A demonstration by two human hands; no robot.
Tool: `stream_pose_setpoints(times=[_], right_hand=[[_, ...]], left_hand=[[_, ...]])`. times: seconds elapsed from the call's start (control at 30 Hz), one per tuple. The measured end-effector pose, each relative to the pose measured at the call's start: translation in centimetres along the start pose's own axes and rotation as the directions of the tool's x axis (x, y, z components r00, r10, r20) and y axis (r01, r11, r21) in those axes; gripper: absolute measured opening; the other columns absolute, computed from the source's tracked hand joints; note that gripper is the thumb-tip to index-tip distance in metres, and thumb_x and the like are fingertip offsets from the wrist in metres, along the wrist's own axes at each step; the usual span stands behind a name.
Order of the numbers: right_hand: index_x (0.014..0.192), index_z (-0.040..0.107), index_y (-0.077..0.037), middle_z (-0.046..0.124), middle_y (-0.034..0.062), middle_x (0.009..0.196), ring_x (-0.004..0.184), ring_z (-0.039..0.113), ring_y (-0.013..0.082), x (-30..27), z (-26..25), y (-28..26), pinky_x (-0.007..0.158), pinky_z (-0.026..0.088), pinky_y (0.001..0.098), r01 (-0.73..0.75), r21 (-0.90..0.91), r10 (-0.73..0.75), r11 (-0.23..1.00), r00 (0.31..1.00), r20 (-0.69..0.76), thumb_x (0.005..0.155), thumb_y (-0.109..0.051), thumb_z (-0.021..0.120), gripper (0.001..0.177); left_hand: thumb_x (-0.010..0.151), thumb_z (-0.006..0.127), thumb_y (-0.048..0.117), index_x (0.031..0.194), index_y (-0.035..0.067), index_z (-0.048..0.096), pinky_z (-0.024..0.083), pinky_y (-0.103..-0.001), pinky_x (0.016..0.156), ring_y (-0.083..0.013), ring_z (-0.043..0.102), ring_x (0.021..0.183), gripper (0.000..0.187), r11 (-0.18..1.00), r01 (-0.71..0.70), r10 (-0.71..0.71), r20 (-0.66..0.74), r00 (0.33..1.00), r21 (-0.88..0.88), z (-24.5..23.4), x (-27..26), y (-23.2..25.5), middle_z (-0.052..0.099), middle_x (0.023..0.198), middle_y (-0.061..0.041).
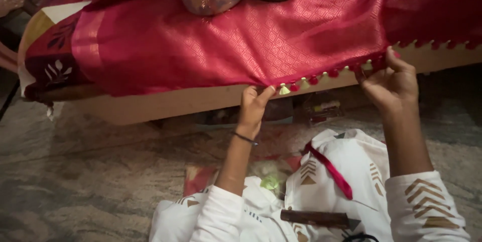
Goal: Trimming and preparing decorative tassels on a saree using thread and scissors.
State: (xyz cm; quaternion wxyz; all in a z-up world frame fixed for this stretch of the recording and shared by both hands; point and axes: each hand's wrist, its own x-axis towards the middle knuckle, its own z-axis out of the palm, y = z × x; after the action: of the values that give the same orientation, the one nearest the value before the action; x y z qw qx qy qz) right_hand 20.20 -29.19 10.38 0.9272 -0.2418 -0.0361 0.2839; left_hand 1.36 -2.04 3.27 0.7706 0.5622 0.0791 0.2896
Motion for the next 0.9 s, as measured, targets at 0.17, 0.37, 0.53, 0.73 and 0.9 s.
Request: stream_pose_setpoints(times=[0.17, 0.37, 0.53, 0.73, 0.9], right_hand=[[0.134, 0.061, -0.013, 0.068, 0.0061, 0.142, 0.135, 0.061, 0.0257, -0.6, 0.9, 1.3, 0.115, 0.047, 0.0481, -0.045, 0.036, 0.046, 0.998, 0.999, -0.014, 0.102, -0.020, 0.064, 0.033], [0.109, 0.064, -0.005, 0.071, 0.0092, 0.105, 0.099, 0.065, 0.0254, -4.2, -4.6, 4.8, 0.089, 0.051, 0.0420, -0.084, -0.586, 0.162, 0.806, 0.983, 0.081, 0.093, -0.012, 0.067, 0.018], [0.088, 0.073, -0.004, 0.074, 0.0098, 0.083, 0.078, 0.069, 0.0241, -17.6, -16.2, 9.3, 0.073, 0.055, 0.0394, 0.452, -0.885, 0.781, -0.114, 0.591, 0.202, 0.081, -0.016, 0.072, 0.013], [0.098, 0.065, -0.005, 0.069, 0.0188, 0.097, 0.091, 0.066, 0.0398, -26.8, -16.1, 10.1, 0.080, 0.053, 0.0477, 0.667, -0.690, 0.958, -0.282, 0.151, -0.246, 0.082, -0.025, 0.072, 0.026], [0.109, 0.062, -0.006, 0.068, 0.0178, 0.101, 0.098, 0.067, 0.0393, -26.8, -17.1, 9.8, 0.085, 0.054, 0.0464, 0.651, -0.629, 0.904, -0.425, 0.281, -0.320, 0.073, -0.012, 0.072, 0.038]], left_hand=[[0.094, 0.072, 0.013, 0.108, 0.000, 0.071, 0.053, -0.034, 0.090, -0.0160, 0.068, 0.097, 0.019, 0.972, 0.070, -0.052, 0.081, 0.995, -0.226, 0.7, -1.0, 3.9, 0.073, 0.110, -0.010], [0.095, 0.071, 0.020, 0.111, 0.010, 0.069, 0.054, -0.044, 0.101, -0.0239, 0.072, 0.101, 0.019, 0.696, 0.354, -0.282, 0.215, 0.935, -0.625, 0.7, -1.1, 2.4, 0.072, 0.114, -0.010], [0.096, 0.076, 0.015, 0.110, 0.006, 0.072, 0.057, -0.041, 0.096, -0.0185, 0.070, 0.096, 0.017, 0.771, 0.311, -0.289, 0.131, 0.948, -0.556, 0.3, 0.0, 2.0, 0.073, 0.111, -0.006], [0.086, 0.080, 0.011, 0.095, 0.001, 0.074, 0.059, -0.032, 0.077, -0.0172, 0.072, 0.081, 0.015, 0.903, 0.367, -0.375, 0.009, 0.927, -0.224, 1.0, 0.3, 3.5, 0.075, 0.094, -0.008], [0.086, 0.080, 0.011, 0.092, -0.003, 0.075, 0.060, -0.030, 0.071, -0.0174, 0.073, 0.078, 0.016, 0.940, 0.308, -0.304, 0.050, 0.952, -0.149, 0.8, 0.8, 3.6, 0.076, 0.089, -0.010]])
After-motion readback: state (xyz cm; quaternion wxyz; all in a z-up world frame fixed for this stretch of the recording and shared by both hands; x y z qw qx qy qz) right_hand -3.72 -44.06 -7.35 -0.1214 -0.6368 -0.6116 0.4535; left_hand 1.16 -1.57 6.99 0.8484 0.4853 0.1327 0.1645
